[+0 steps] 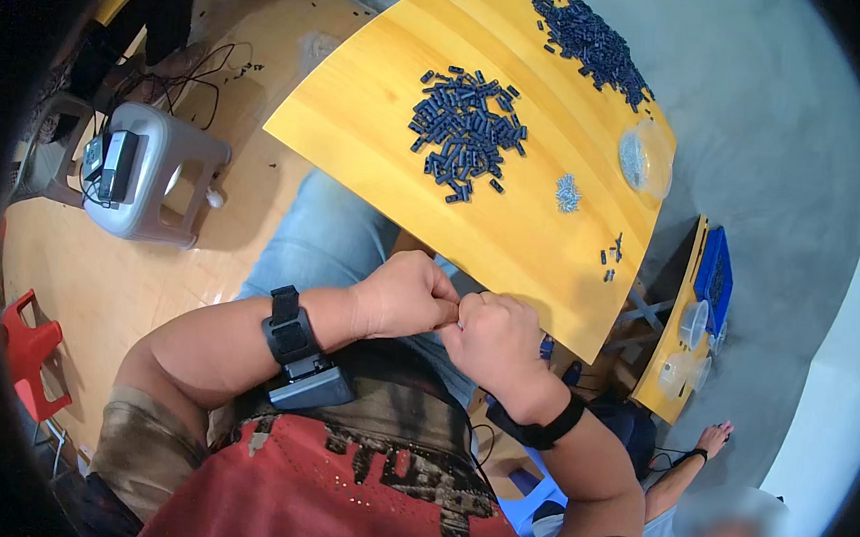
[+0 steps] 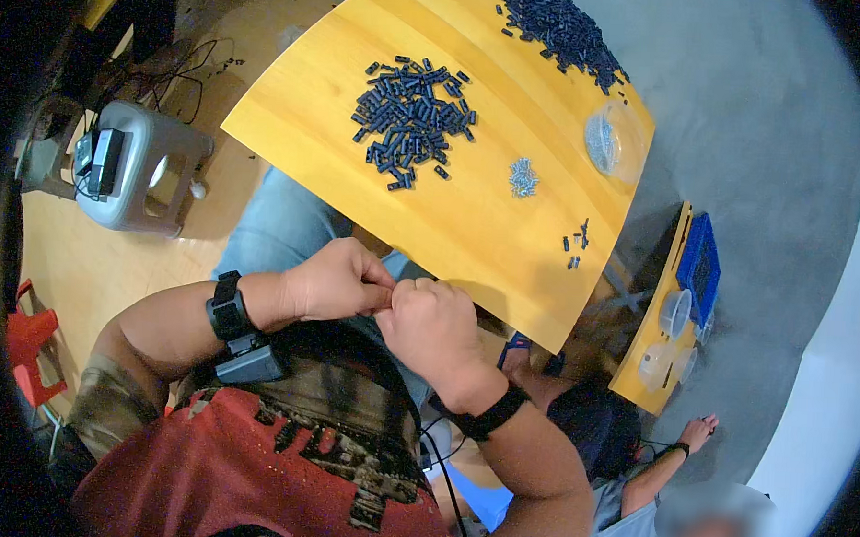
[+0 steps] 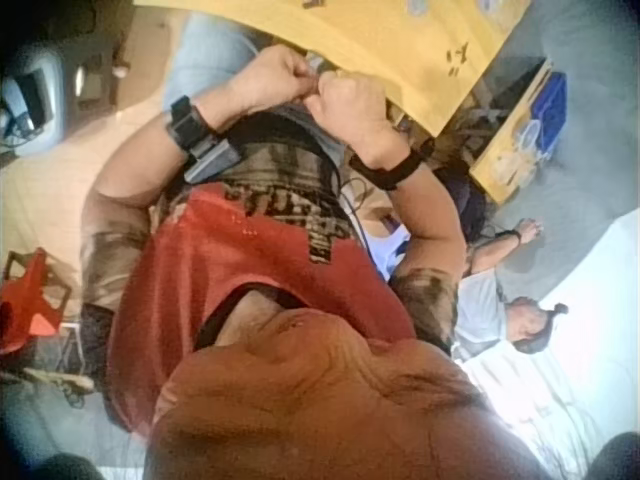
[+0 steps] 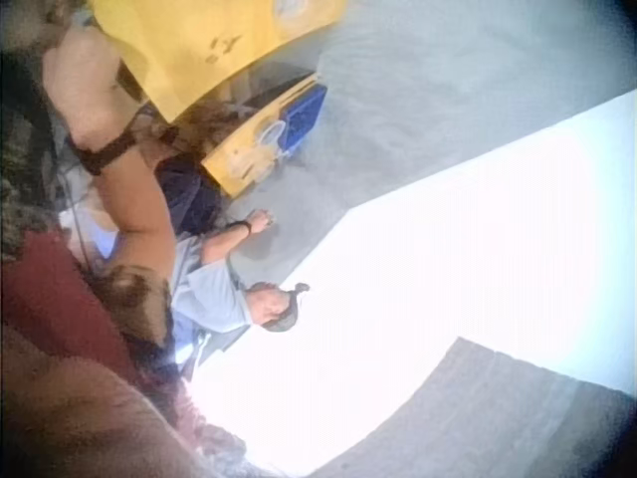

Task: Manually assembling small plastic or rubber components by joining small cylindrical pieces with matching connectors.

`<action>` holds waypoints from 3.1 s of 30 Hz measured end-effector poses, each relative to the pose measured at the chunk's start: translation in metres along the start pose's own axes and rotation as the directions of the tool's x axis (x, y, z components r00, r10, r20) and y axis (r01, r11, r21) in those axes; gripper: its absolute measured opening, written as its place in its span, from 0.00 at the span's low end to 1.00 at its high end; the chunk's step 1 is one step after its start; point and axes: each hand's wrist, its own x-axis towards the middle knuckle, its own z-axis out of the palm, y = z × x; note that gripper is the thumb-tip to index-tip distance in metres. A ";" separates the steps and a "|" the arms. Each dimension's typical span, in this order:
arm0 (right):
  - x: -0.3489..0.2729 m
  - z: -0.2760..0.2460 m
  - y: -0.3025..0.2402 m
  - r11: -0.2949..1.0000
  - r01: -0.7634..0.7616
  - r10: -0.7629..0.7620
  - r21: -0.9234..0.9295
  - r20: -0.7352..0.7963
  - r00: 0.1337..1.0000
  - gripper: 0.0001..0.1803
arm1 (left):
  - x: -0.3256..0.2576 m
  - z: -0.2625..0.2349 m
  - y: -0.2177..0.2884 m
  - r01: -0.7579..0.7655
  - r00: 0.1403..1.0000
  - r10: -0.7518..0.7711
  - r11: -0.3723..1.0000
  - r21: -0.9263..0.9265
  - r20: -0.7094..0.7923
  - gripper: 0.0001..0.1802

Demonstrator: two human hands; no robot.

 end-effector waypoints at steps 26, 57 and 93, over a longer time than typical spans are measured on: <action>0.001 0.003 0.022 0.993 0.050 -0.019 0.110 -0.272 0.962 0.13 | 0.011 -0.002 -0.002 0.127 0.991 -0.103 0.905 -0.406 0.081 0.08; -0.006 0.003 0.023 0.979 0.056 0.023 0.195 -0.385 0.923 0.14 | 0.006 0.010 -0.003 -0.051 0.998 0.022 0.855 -0.517 -0.063 0.09; -0.025 0.003 -0.004 0.999 -0.053 0.052 -0.002 -0.203 0.978 0.14 | -0.004 0.007 -0.004 -0.001 0.999 0.006 0.989 -0.147 0.032 0.07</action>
